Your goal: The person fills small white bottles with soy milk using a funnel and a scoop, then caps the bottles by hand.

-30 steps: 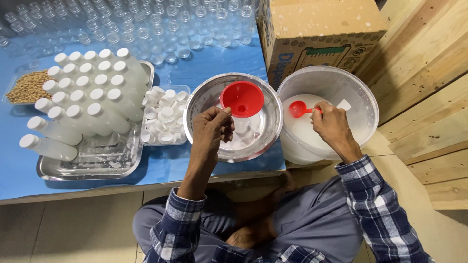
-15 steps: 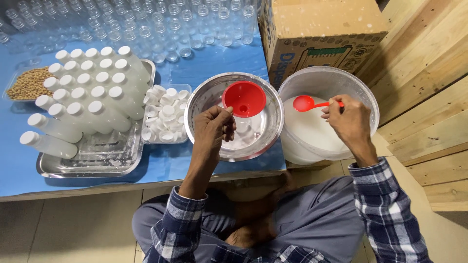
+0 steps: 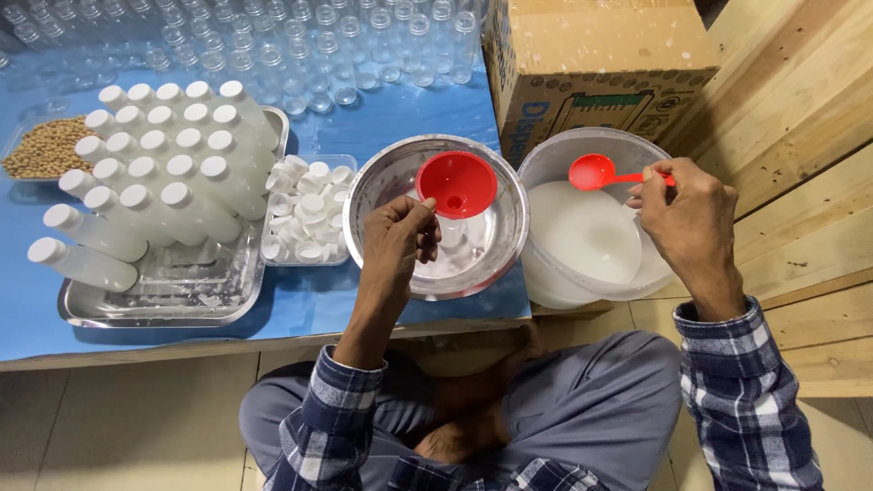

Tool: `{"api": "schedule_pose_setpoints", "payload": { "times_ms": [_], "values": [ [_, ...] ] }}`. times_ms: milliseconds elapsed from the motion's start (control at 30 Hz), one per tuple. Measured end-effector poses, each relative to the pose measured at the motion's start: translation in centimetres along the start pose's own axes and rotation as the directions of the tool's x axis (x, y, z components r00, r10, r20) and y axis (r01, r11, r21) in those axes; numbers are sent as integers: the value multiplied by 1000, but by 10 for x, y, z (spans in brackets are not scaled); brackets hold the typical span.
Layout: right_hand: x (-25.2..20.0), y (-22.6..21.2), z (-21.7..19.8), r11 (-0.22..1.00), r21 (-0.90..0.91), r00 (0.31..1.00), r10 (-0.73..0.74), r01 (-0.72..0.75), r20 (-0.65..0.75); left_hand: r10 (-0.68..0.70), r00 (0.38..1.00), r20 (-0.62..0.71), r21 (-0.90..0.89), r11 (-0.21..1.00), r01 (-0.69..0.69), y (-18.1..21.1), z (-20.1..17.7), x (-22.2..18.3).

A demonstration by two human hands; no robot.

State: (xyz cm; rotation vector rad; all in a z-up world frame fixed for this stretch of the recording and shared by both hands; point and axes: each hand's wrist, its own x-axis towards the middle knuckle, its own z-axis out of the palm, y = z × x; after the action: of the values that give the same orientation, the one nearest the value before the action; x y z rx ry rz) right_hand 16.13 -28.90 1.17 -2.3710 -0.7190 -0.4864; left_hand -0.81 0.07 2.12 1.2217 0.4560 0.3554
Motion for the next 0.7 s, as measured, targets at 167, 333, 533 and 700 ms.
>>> {"api": "schedule_pose_setpoints", "payload": {
  "times_ms": [167,333,533,700],
  "values": [
    [-1,5,5,999,-32,1000,-8,8,-9,5,1000,4,13,1000,-5,3,1,-3],
    [1,-13,-6,999,37,1000,-9,10,-24,24,1000,8,1,1000,-24,0,-1,1],
    [10,-68,-34,911,403,996,85,-86,21,27,1000,-7,-20,999,-27,-5,-2,5],
    [14,-127,-55,886,464,1000,4,-2,-4,39,999,11,-11,999,-39,-6,-2,7]
  ]
}}
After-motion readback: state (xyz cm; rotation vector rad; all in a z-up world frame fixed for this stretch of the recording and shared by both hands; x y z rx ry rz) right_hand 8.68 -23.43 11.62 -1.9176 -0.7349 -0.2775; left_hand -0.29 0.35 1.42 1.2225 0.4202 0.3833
